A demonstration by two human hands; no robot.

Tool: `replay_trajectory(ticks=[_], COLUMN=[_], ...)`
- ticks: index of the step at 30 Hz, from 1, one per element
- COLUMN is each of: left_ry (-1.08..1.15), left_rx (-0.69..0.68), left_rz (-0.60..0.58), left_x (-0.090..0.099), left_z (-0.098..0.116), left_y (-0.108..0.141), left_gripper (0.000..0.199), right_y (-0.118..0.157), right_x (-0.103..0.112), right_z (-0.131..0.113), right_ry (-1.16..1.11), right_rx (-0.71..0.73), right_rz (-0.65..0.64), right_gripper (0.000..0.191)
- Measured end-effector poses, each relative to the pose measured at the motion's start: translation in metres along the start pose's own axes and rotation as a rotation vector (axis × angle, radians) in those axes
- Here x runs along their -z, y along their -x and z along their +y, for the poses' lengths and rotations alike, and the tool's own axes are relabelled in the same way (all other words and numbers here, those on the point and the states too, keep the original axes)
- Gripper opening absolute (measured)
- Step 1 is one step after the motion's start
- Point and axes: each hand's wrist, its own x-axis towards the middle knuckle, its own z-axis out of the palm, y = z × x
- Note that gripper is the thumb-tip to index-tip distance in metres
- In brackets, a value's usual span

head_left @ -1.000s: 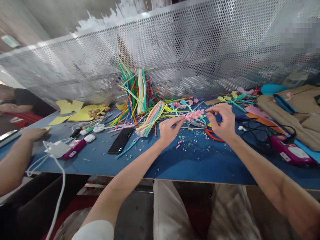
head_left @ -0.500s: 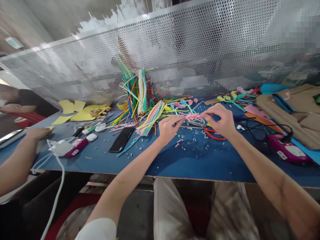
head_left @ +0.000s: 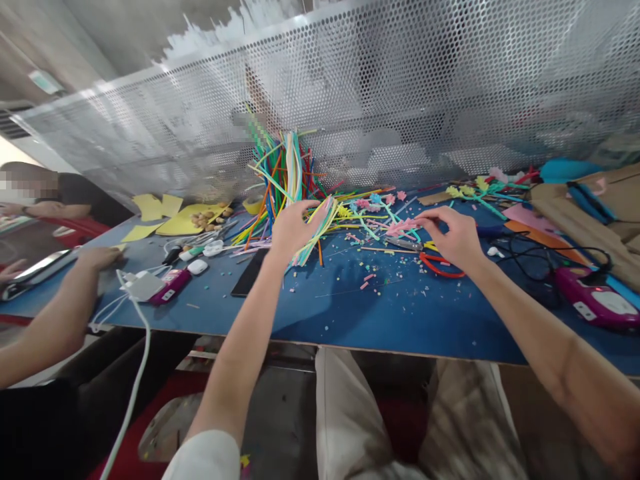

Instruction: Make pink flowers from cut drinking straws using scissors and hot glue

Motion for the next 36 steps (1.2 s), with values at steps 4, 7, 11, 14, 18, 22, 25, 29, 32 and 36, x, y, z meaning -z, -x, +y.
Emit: replay_trajectory(ticks=[4, 7, 11, 14, 18, 22, 25, 29, 32, 36], left_ry=[-0.229, -0.365, -0.436, -0.463, -0.488, -0.373, -0.292, 0.068, 0.128, 0.008], left_rx=[0.282, 0.371, 0.490, 0.542, 0.571, 0.546, 0.448, -0.024, -0.327, -0.469], left_rz=[-0.146, -0.284, -0.406, -0.352, -0.339, -0.353, -0.204, 0.028, -0.023, -0.112], left_x=[0.039, 0.046, 0.043, 0.040, 0.040, 0.047, 0.047, 0.023, -0.011, -0.049], left_z=[-0.072, -0.117, -0.143, -0.141, -0.136, -0.128, -0.096, -0.011, 0.051, 0.085], left_y=[0.022, 0.056, 0.089, 0.094, 0.091, 0.078, 0.057, 0.028, 0.016, 0.012], left_gripper=[0.045, 0.059, 0.075, 0.083, 0.092, 0.072, 0.050, 0.034, 0.028, 0.037], right_y=[0.000, 0.000, 0.000, 0.000, 0.001, 0.000, -0.001, -0.001, -0.001, -0.001], right_x=[0.000, 0.000, 0.001, 0.002, 0.002, 0.003, 0.003, 0.005, 0.006, 0.006], right_z=[0.000, -0.001, -0.002, -0.003, -0.002, -0.001, 0.000, -0.001, -0.002, -0.002], right_ry=[0.004, 0.006, 0.024, 0.017, 0.013, 0.018, 0.041, 0.056, 0.066, 0.068], right_rx=[0.002, 0.015, 0.026, 0.038, 0.052, 0.048, 0.055, 0.062, 0.050, 0.047], right_rz=[0.015, 0.011, 0.018, 0.023, 0.030, 0.024, 0.035, 0.045, 0.046, 0.054], right_gripper=[0.015, 0.016, 0.017, 0.016, 0.012, 0.013, 0.014, 0.016, 0.017, 0.016])
